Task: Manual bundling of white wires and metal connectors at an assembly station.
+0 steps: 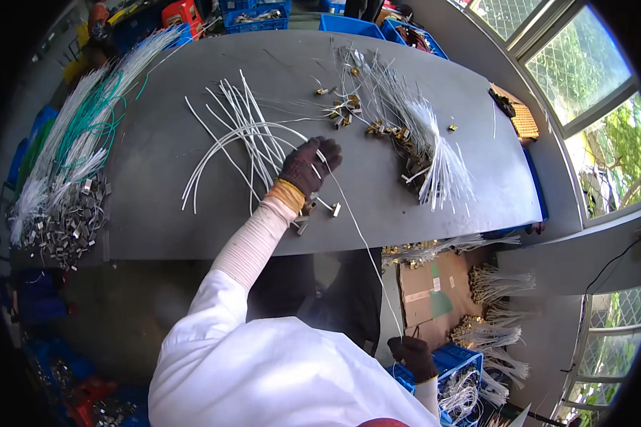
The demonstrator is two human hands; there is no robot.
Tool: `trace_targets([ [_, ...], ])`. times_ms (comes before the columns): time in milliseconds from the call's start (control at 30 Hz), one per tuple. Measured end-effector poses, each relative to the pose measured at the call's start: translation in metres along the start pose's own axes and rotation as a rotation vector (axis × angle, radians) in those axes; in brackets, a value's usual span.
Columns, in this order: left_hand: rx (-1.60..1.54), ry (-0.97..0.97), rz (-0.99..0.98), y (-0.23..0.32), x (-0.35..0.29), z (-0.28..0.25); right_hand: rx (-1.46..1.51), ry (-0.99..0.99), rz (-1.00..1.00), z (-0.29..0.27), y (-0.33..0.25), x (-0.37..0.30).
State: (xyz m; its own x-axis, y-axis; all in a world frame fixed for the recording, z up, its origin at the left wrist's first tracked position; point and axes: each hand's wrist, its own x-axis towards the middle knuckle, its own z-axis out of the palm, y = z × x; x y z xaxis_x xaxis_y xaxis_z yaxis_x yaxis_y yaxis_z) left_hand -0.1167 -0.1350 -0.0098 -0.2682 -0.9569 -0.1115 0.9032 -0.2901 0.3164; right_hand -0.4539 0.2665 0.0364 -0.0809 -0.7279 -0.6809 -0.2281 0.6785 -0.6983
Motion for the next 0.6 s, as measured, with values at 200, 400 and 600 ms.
trace_targets([
  [200,0.008,-0.009,0.010,0.021,-0.010,0.009,-0.104,0.011,-0.151,-0.004,0.016,-0.003],
  [400,0.020,0.026,-0.005,0.023,-0.027,0.022,0.001,0.048,-0.124,-0.003,0.017,-0.002],
  [600,0.077,-0.003,-0.032,0.027,-0.027,0.020,0.043,0.098,-0.196,-0.006,0.031,0.003],
])
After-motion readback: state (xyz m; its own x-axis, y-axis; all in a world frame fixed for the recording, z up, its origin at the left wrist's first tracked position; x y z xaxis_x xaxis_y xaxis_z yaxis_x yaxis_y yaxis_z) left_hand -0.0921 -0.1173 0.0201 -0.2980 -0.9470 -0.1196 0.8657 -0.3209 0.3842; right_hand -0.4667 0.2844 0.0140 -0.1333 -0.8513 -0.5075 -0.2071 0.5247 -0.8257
